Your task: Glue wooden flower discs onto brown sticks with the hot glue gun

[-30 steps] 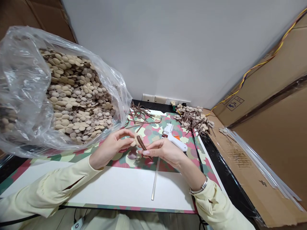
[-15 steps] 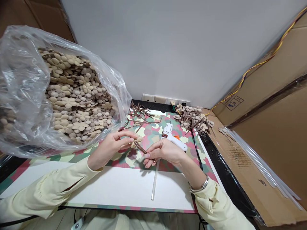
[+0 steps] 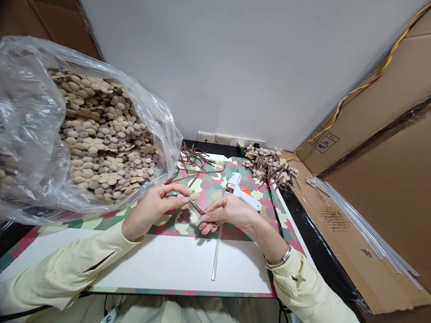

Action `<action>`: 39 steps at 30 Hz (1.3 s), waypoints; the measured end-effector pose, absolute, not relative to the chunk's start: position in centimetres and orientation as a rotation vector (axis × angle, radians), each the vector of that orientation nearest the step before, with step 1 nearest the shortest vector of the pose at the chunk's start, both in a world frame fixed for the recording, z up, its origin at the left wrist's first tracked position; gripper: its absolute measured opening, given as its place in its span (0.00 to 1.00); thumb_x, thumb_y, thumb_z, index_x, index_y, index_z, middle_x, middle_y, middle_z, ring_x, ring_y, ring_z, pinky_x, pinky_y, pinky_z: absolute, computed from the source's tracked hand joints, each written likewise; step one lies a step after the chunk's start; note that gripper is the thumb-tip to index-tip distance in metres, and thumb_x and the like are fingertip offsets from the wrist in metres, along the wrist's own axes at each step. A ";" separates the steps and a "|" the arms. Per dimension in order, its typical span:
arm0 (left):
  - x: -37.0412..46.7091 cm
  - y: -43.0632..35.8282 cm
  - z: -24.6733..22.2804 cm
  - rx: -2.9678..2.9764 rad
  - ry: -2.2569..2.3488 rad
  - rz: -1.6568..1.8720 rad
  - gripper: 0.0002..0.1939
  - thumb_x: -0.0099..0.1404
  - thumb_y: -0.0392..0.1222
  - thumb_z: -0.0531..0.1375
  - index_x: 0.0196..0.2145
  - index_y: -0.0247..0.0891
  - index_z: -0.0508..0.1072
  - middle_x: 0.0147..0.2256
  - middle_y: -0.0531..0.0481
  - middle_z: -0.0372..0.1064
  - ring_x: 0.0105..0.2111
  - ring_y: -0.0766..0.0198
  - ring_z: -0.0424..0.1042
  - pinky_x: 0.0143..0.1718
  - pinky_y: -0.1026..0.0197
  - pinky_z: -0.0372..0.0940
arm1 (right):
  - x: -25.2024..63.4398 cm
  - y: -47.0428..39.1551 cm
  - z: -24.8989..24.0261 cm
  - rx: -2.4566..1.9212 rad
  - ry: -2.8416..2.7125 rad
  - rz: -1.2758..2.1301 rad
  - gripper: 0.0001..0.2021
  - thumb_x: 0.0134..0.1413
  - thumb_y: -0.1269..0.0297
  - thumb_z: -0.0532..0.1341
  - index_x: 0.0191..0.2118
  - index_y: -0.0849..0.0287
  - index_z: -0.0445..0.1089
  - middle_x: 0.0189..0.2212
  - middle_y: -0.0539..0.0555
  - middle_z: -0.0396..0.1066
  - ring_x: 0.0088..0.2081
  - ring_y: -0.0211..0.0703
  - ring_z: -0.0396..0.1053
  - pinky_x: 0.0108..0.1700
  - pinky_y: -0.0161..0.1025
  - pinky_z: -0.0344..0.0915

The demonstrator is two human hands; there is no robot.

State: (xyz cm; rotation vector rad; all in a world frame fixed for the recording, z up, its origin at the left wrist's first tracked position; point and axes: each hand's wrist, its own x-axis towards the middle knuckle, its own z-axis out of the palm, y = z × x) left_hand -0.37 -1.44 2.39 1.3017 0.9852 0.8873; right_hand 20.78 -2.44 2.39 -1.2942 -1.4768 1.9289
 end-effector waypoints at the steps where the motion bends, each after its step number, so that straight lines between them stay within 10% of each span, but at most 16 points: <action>1: -0.4 -1.4 2.3 1.305 0.980 0.889 0.14 0.51 0.46 0.65 0.33 0.34 0.74 0.27 0.51 0.71 0.26 0.67 0.69 0.26 0.68 0.61 | 20.9 -2.4 2.4 -1.296 -1.513 1.907 0.13 0.43 0.59 0.67 0.30 0.65 0.77 0.27 0.58 0.76 0.28 0.41 0.72 0.32 0.36 0.66; 14: -0.7 -1.0 2.2 1.347 0.957 0.837 0.11 0.52 0.43 0.64 0.33 0.35 0.75 0.37 0.48 0.72 0.28 0.68 0.69 0.29 0.68 0.63 | 21.6 -2.7 4.2 -1.409 -1.851 1.425 0.10 0.50 0.59 0.61 0.28 0.59 0.77 0.28 0.53 0.76 0.33 0.41 0.70 0.39 0.36 0.63; 39: -1.1 -1.1 2.5 1.328 0.999 0.799 0.14 0.54 0.45 0.64 0.36 0.36 0.74 0.28 0.49 0.71 0.26 0.66 0.67 0.26 0.66 0.60 | 21.6 -2.2 3.0 -1.288 -1.686 1.621 0.18 0.50 0.51 0.59 0.38 0.61 0.74 0.37 0.56 0.75 0.37 0.44 0.72 0.41 0.40 0.65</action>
